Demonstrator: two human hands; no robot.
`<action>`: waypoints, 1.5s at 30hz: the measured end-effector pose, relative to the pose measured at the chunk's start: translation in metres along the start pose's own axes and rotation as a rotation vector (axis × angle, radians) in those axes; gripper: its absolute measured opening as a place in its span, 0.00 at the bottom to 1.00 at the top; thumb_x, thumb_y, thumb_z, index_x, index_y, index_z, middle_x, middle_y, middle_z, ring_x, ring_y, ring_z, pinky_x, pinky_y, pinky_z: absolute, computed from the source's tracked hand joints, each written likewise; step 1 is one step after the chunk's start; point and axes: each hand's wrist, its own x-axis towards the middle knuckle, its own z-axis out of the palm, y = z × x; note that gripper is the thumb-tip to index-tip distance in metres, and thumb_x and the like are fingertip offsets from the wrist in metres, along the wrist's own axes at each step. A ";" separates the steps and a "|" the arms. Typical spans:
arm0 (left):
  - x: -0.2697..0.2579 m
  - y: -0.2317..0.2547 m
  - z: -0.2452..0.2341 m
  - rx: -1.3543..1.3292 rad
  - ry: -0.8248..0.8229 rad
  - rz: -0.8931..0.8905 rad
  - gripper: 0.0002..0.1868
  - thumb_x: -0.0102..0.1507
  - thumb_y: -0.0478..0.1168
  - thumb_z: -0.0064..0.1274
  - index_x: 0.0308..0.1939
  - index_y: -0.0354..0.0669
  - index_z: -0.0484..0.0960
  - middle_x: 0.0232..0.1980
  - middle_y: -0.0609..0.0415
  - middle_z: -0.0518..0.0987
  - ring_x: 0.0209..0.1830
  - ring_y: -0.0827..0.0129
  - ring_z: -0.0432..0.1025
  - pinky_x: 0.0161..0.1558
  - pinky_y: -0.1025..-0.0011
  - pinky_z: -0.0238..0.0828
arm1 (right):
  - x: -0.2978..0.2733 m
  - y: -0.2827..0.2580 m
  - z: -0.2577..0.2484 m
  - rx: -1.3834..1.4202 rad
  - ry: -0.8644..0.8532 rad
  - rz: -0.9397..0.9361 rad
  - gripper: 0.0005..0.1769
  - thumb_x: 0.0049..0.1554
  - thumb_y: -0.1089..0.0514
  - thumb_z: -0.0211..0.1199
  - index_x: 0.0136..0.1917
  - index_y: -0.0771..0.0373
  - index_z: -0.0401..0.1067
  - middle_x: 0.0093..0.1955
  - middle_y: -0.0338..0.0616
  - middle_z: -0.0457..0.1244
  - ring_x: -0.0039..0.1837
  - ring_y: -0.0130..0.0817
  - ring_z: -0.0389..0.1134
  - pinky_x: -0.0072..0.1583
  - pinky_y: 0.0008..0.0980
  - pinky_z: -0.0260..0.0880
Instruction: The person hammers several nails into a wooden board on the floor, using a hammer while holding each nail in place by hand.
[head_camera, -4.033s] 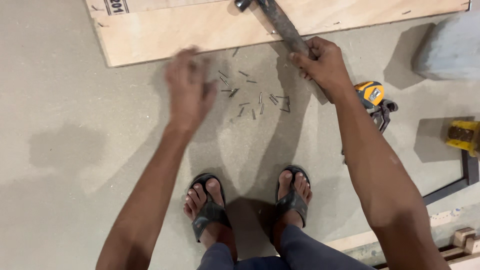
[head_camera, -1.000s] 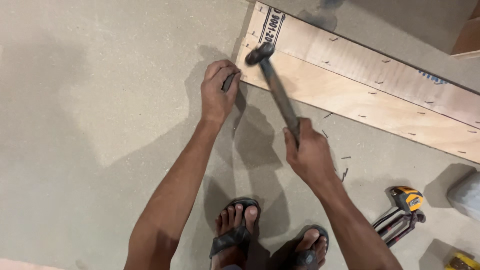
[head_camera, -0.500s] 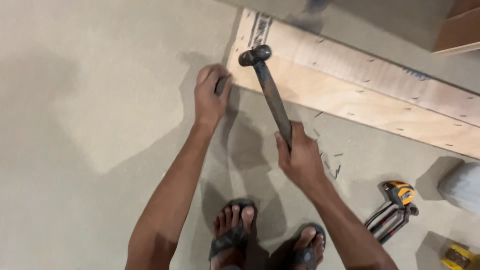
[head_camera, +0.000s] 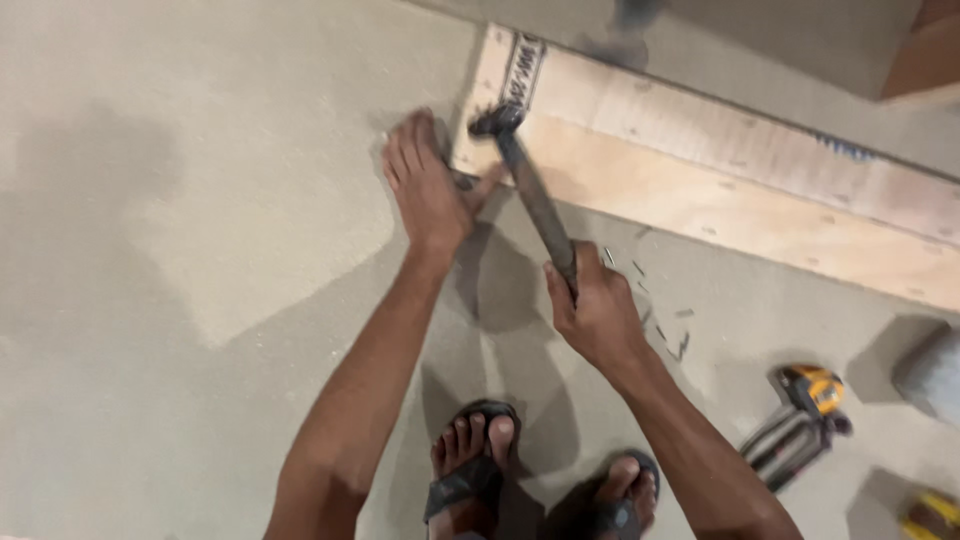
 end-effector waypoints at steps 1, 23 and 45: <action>-0.003 0.001 0.002 -0.030 0.039 0.039 0.60 0.55 0.66 0.70 0.74 0.30 0.56 0.74 0.38 0.60 0.78 0.45 0.47 0.78 0.46 0.35 | -0.009 -0.003 -0.002 0.098 0.124 -0.054 0.14 0.63 0.60 0.59 0.56 0.72 0.63 0.30 0.59 0.64 0.33 0.55 0.71 0.34 0.43 0.67; -0.010 -0.025 0.027 -0.003 0.138 0.246 0.25 0.73 0.44 0.55 0.69 0.34 0.68 0.74 0.40 0.66 0.78 0.47 0.54 0.79 0.46 0.43 | -0.064 0.112 -0.052 0.624 0.278 0.374 0.06 0.67 0.60 0.58 0.50 0.65 0.65 0.35 0.36 0.61 0.31 0.22 0.62 0.31 0.26 0.66; -0.109 0.118 0.053 -0.131 -0.483 0.777 0.08 0.65 0.35 0.62 0.49 0.44 0.87 0.65 0.56 0.76 0.69 0.58 0.62 0.72 0.55 0.53 | -0.085 0.232 -0.083 0.736 0.296 0.445 0.06 0.66 0.61 0.58 0.47 0.66 0.68 0.33 0.39 0.62 0.29 0.28 0.63 0.31 0.30 0.65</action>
